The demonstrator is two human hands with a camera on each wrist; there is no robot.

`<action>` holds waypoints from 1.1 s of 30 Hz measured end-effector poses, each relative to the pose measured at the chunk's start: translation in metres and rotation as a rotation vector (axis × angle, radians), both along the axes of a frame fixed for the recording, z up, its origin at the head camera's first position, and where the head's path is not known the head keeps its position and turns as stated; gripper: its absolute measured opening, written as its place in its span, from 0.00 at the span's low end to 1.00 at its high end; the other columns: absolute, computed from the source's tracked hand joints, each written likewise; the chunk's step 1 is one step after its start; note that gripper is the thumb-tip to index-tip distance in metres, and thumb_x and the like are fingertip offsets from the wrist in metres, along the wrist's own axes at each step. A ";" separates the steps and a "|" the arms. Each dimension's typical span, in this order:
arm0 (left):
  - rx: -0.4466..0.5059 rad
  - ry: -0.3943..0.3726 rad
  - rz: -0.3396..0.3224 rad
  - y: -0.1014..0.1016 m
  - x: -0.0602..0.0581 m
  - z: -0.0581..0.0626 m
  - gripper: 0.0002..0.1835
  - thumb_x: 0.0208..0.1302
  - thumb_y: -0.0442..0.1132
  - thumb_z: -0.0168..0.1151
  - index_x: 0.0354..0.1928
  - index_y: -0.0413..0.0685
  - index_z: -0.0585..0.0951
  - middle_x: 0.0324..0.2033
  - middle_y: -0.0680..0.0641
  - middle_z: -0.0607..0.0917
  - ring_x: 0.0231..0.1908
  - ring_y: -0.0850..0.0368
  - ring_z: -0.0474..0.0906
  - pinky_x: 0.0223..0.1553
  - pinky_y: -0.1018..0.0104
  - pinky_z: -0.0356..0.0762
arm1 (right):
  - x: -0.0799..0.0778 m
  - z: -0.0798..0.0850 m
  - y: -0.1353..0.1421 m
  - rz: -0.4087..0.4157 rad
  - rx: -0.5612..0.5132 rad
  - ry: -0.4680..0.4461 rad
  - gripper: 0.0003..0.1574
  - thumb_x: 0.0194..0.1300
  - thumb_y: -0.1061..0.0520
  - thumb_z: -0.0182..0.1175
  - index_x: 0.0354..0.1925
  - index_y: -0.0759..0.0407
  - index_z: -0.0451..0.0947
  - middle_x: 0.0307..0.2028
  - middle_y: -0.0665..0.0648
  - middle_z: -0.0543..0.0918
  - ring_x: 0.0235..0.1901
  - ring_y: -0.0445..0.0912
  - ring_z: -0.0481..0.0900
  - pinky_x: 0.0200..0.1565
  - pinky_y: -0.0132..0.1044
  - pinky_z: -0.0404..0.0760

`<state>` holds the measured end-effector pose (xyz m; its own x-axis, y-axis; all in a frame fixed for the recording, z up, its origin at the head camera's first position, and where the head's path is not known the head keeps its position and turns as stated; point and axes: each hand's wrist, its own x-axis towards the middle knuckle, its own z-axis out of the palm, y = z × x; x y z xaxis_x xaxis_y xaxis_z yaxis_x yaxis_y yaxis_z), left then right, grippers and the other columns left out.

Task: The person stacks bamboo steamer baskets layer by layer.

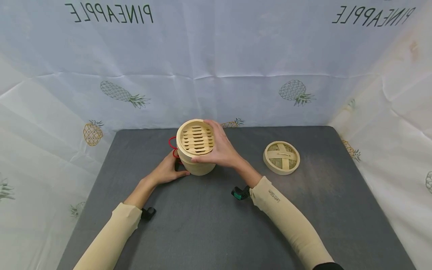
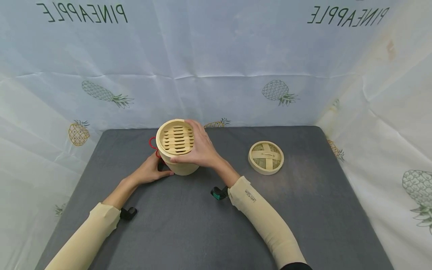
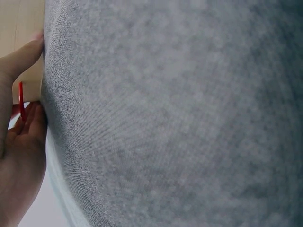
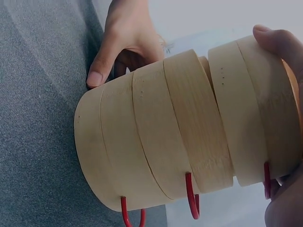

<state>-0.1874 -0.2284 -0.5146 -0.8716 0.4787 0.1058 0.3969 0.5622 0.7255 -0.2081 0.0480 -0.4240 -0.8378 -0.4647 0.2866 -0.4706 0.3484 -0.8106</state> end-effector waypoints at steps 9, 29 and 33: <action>0.000 0.016 -0.005 -0.001 0.001 -0.001 0.48 0.59 0.37 0.84 0.78 0.43 0.68 0.65 0.39 0.80 0.58 0.45 0.85 0.59 0.47 0.86 | -0.003 -0.002 -0.003 0.012 0.010 -0.003 0.79 0.45 0.41 0.87 0.85 0.48 0.53 0.83 0.59 0.58 0.76 0.56 0.66 0.75 0.63 0.71; -0.005 0.024 -0.005 0.000 0.002 0.000 0.47 0.58 0.36 0.85 0.77 0.42 0.69 0.66 0.38 0.79 0.59 0.44 0.84 0.59 0.46 0.87 | -0.007 0.000 -0.006 0.024 0.092 0.013 0.78 0.46 0.38 0.85 0.85 0.50 0.54 0.83 0.59 0.59 0.79 0.57 0.63 0.76 0.65 0.69; -0.004 0.021 -0.004 0.000 0.003 0.001 0.47 0.58 0.35 0.85 0.76 0.41 0.69 0.66 0.37 0.80 0.60 0.43 0.84 0.60 0.45 0.87 | -0.009 0.000 -0.007 0.029 0.117 0.012 0.77 0.47 0.37 0.84 0.85 0.51 0.54 0.82 0.59 0.60 0.78 0.57 0.64 0.76 0.65 0.69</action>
